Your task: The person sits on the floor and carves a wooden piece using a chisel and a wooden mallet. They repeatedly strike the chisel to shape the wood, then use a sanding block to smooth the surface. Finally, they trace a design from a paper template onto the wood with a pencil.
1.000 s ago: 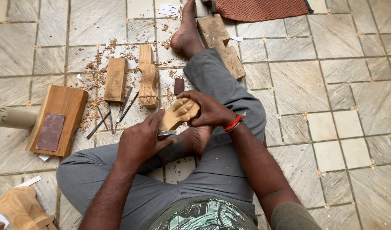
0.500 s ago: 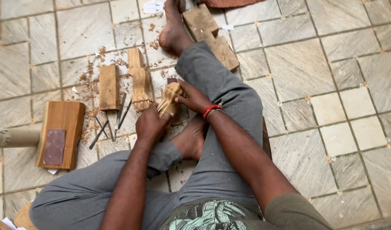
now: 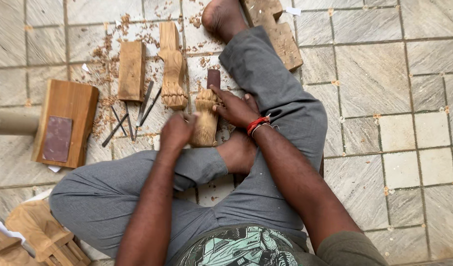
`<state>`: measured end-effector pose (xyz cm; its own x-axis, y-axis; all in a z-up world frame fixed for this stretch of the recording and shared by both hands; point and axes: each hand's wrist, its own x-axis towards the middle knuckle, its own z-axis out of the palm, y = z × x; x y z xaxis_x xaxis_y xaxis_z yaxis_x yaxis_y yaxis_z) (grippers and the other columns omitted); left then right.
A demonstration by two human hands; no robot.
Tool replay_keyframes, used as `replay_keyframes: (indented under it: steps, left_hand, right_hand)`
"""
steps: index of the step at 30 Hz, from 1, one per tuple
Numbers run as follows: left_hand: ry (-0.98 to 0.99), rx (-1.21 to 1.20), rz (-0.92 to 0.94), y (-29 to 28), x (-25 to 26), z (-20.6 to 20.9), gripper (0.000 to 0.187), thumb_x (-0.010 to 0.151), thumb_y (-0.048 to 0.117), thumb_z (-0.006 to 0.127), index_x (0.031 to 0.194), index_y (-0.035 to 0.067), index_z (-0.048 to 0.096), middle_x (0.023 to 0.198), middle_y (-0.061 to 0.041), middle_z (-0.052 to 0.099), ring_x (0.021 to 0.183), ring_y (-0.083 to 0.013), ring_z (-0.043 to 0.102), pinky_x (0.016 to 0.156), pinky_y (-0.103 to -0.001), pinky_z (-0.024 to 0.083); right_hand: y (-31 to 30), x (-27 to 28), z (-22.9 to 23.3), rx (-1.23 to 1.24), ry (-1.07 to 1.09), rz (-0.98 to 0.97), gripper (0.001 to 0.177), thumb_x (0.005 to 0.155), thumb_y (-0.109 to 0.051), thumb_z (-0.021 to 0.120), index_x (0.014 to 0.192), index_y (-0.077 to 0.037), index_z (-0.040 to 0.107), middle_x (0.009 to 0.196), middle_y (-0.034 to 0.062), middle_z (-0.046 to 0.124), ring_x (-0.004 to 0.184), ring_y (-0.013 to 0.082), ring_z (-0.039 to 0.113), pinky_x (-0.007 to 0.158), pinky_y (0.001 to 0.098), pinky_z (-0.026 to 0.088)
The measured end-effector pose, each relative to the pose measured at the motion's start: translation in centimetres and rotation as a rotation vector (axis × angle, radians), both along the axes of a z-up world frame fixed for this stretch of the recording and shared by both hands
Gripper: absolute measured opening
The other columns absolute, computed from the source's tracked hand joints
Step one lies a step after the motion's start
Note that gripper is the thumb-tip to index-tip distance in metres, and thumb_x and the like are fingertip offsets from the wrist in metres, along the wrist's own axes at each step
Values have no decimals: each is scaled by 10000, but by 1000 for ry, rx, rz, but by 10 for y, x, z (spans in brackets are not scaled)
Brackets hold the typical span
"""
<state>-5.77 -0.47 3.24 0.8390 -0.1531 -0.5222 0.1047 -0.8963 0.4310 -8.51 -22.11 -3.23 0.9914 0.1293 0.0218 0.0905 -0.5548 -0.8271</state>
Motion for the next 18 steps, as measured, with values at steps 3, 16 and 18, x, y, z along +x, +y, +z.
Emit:
replay_keyframes:
  steps: [3, 16, 18]
  left_hand:
    - [14, -278, 142, 16, 14, 17, 470, 1089, 430, 383, 1036, 115, 727, 961, -92, 745, 751, -191, 658, 813, -421, 548]
    - [-285, -285, -9, -5, 40, 1, 498, 1137, 479, 419, 990, 89, 691, 842, -140, 722, 729, -225, 633, 687, -426, 498]
    - [-373, -138, -56, -12, 25, -8, 506, 1127, 512, 480, 992, 66, 677, 884, -175, 715, 772, -272, 651, 687, -469, 519]
  right_hand:
    - [-3, -15, 37, -85, 127, -104, 701, 968, -217, 682, 1578, -98, 357, 1384, 235, 600, 1183, 350, 648, 1063, 444, 472]
    - [-130, -270, 30, -131, 227, -1202, 203, 1132, -195, 609, 1257, -60, 693, 1182, 109, 698, 1040, 220, 646, 877, 344, 557]
    - [-119, -313, -9, -302, 312, -1084, 349, 1041, -184, 630, 1359, -42, 622, 1316, 175, 627, 1147, 280, 621, 912, 386, 553]
